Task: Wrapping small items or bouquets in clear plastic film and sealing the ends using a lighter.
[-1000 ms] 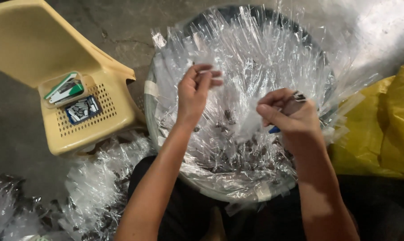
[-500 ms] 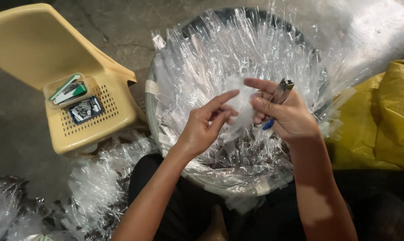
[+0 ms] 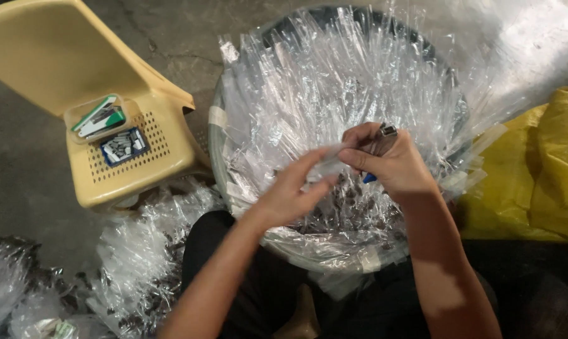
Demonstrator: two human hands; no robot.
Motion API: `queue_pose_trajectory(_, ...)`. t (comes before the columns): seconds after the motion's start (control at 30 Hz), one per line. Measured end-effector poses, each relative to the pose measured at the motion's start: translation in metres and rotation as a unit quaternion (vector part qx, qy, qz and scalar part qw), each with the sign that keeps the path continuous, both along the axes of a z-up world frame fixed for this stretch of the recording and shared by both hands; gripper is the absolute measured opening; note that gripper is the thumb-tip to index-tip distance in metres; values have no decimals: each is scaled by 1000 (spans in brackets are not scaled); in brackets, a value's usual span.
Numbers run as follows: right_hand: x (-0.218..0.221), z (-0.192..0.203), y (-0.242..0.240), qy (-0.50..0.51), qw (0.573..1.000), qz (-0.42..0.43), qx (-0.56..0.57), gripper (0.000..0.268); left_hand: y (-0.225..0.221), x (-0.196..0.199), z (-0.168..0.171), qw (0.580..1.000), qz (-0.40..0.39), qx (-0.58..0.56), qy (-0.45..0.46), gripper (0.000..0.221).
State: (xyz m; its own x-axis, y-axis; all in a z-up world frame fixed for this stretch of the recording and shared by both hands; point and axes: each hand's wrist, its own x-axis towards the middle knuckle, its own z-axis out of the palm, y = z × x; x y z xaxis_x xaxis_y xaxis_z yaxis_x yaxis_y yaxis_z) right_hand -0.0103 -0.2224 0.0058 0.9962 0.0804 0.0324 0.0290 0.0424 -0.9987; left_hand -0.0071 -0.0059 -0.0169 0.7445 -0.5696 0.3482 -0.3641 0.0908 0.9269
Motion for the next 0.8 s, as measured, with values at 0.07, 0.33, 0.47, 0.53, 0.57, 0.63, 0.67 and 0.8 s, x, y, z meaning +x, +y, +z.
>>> queue_pose_trajectory(0.07,-6,8,6,-24,998,-26,-43,21,-14,-20,-19,997,-2,73,38,30)
queue_pose_trajectory(0.33,-20,23,-20,-140,978,2,-154,12,28,27,-112,908,177,305,226,40)
queue_pose_trajectory(0.47,-20,30,-9,-95,985,-4,-144,9,54,75,-137,838,393,261,274,63)
queue_pose_trajectory(0.53,-22,38,0,-42,985,-27,-164,8,49,88,-135,823,423,240,293,71)
queue_pose_trajectory(0.57,-21,43,5,-24,979,-50,-198,7,44,92,-129,806,431,234,330,66)
queue_pose_trajectory(0.63,-18,42,3,-6,970,-72,-234,7,34,99,-135,789,438,227,367,61)
queue_pose_trajectory(0.67,-15,36,-4,-34,971,-56,-229,6,29,101,-146,784,471,192,358,44)
queue_pose_trajectory(0.8,-12,26,-10,-30,979,-50,-197,11,26,104,-196,761,546,160,311,22)
